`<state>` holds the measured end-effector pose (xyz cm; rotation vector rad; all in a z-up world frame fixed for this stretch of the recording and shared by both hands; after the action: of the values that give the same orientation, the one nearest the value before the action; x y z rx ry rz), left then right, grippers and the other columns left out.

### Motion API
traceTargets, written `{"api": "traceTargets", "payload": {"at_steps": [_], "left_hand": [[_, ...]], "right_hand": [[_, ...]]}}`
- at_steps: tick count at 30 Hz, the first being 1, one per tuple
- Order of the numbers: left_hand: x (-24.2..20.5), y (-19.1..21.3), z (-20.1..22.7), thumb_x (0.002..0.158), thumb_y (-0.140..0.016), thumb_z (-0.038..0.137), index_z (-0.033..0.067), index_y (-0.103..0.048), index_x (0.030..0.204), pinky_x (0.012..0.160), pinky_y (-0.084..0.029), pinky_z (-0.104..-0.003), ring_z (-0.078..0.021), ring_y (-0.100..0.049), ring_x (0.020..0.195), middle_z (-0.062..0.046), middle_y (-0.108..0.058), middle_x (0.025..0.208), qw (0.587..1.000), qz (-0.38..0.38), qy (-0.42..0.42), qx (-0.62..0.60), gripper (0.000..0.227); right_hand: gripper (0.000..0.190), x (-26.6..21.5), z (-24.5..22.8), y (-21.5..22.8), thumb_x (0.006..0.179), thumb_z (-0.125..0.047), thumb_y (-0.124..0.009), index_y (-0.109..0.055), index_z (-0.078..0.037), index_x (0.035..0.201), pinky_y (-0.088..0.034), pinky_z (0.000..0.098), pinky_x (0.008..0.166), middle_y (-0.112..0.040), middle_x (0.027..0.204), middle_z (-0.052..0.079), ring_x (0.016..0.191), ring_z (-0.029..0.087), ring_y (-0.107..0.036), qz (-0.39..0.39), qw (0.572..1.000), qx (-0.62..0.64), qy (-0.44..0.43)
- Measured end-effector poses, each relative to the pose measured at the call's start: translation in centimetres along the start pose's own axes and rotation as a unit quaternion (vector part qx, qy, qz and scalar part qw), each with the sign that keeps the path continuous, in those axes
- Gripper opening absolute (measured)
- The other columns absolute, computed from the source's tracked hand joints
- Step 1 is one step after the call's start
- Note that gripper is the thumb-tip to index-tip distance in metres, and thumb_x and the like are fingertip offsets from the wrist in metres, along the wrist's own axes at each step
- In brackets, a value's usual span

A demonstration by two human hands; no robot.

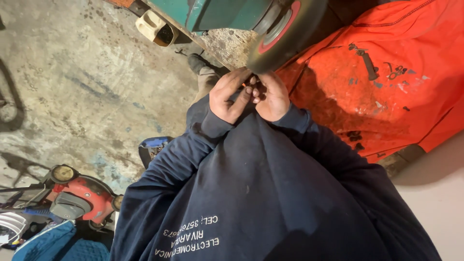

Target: The person repeatedly picks up small metal parts from a red cloth and grinds them against a rotating bench grinder wheel. They handle the parts with both hands, rotating them to grind different sides, and place them back on the cloth after each grinding session.

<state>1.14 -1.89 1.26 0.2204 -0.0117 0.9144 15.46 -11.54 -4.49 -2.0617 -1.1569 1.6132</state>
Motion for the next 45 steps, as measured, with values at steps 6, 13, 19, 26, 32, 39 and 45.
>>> {"api": "traceTargets", "payload": {"at_steps": [6, 13, 19, 26, 32, 39, 45], "left_hand": [[-0.1, 0.1, 0.1, 0.099, -0.069, 0.0, -0.0014, -0.064, 0.132, 0.106, -0.054, -0.038, -0.0348, -0.068, 0.121, -0.02, -0.067, 0.13, 1.0, 0.009, 0.002, -0.025, 0.033], [-0.2, 0.1, -0.1, 0.098, -0.069, 0.0, -0.0008, -0.064, 0.132, 0.105, -0.055, -0.037, -0.0331, -0.069, 0.12, -0.02, -0.067, 0.131, 0.999, 0.009, 0.022, -0.048, 0.034], [0.0, 0.0, 0.0, 0.098, -0.07, 0.0, -0.001, -0.064, 0.131, 0.106, -0.054, -0.038, -0.0328, -0.068, 0.121, -0.02, -0.067, 0.13, 0.999, 0.009, 0.018, -0.044, 0.033], [0.1, 0.1, 0.3, 0.099, -0.07, 0.001, 0.0004, -0.066, 0.13, 0.103, -0.056, -0.036, -0.0311, -0.069, 0.12, -0.019, -0.067, 0.131, 0.997, 0.01, 0.043, -0.071, 0.031], [-0.3, -0.1, -0.2, 0.097, -0.072, 0.001, 0.0004, -0.069, 0.123, 0.103, -0.056, -0.036, -0.0289, -0.069, 0.119, -0.017, -0.069, 0.128, 0.994, 0.016, 0.054, -0.095, 0.026], [0.1, 0.2, -0.1, 0.099, -0.072, 0.003, -0.0012, -0.068, 0.125, 0.108, -0.053, -0.039, -0.0307, -0.068, 0.121, -0.017, -0.069, 0.127, 0.994, 0.015, 0.044, -0.1, 0.026], [0.4, 0.4, 0.3, 0.101, -0.07, 0.004, -0.0007, -0.066, 0.129, 0.108, -0.053, -0.038, -0.0311, -0.068, 0.121, -0.018, -0.068, 0.129, 0.994, 0.004, 0.031, -0.107, 0.029]], "right_hand": [[0.014, -0.5, -0.8, -2.0, 0.105, -0.024, -0.06, -0.062, -0.01, 0.106, -0.04, 0.0239, 0.054, -0.062, 0.083, -0.002, 0.066, 0.008, -0.056, 0.07, 0.995, -0.053, 0.051], [0.018, 0.1, -0.4, -1.2, 0.105, -0.024, -0.058, -0.064, -0.007, 0.107, -0.041, 0.0235, 0.055, -0.063, 0.082, 0.001, 0.065, 0.009, -0.056, 0.051, 0.997, -0.031, 0.055], [0.018, 0.4, 0.1, -0.2, 0.105, -0.024, -0.057, -0.061, -0.007, 0.1, -0.043, 0.0243, 0.059, -0.063, 0.086, 0.001, 0.071, 0.011, -0.059, 0.05, 0.998, 0.002, 0.026], [0.016, -0.2, -0.3, -0.9, 0.104, -0.022, -0.059, -0.064, -0.007, 0.105, -0.042, 0.0233, 0.057, -0.064, 0.087, 0.001, 0.068, 0.009, -0.057, 0.049, 0.996, -0.037, 0.062], [0.015, -0.5, -0.2, -0.1, 0.105, -0.02, -0.061, -0.064, -0.005, 0.106, -0.04, 0.0247, 0.052, -0.066, 0.087, 0.004, 0.062, 0.01, -0.054, 0.052, 0.971, -0.169, 0.161], [0.018, 0.2, 0.5, 0.3, 0.106, -0.024, -0.058, -0.064, -0.006, 0.105, -0.042, 0.024, 0.054, -0.068, 0.089, 0.004, 0.065, 0.01, -0.057, 0.004, 0.997, -0.024, 0.075], [0.024, 0.5, 0.8, 0.4, 0.105, -0.029, -0.058, -0.063, -0.008, 0.096, -0.044, 0.0231, 0.057, -0.066, 0.086, 0.001, 0.065, 0.009, -0.056, 0.005, 0.999, 0.045, 0.0]]}}
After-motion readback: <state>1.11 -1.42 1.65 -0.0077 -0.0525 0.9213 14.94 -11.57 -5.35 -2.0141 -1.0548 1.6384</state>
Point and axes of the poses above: each hand's wrist, its own x-axis towards the middle knuckle, its own y-axis out of the back of the hand, z = x × y, the point moved 2 cm from there along x, towards the middle knuckle
